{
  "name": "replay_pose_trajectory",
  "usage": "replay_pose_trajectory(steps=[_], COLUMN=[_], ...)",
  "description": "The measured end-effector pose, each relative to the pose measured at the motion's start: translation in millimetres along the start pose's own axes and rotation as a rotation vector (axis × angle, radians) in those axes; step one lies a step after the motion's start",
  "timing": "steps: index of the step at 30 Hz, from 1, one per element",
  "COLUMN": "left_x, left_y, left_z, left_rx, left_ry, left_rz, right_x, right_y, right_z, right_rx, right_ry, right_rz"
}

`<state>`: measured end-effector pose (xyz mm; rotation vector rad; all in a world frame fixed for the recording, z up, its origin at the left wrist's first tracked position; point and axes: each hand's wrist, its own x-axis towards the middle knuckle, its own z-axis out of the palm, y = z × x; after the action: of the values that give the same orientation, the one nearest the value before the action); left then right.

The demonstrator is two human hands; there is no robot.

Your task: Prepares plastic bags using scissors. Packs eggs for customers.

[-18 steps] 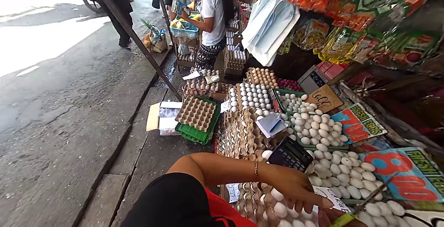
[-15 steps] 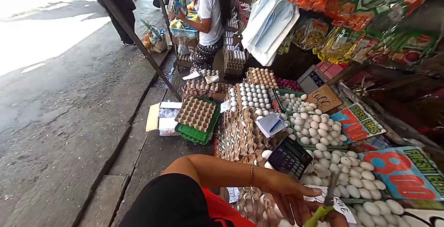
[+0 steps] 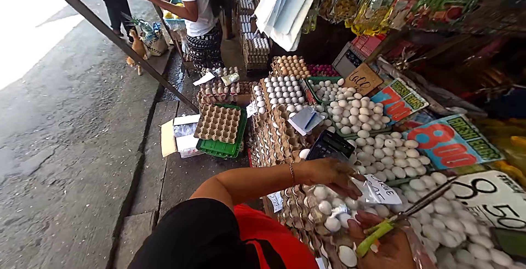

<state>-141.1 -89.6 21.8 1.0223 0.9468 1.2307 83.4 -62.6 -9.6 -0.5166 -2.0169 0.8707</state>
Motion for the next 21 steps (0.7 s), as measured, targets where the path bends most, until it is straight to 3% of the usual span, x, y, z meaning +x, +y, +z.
replay_pose_trajectory(steps=[8, 15, 21], left_x=[50, 76, 82], left_y=[2, -8, -6], left_z=[-2, 2, 5], left_rx=[-0.145, -0.08, -0.068], left_ry=[0.274, 0.41, 0.44], left_rz=[0.224, 0.384, 0.473], right_x=[-45, -51, -44], right_y=[11, 13, 15], right_z=[-11, 12, 17], right_rx=[0.609, 0.882, 0.937], right_ry=[-0.234, -0.324, -0.354], right_rz=[0.386, 0.5, 0.505])
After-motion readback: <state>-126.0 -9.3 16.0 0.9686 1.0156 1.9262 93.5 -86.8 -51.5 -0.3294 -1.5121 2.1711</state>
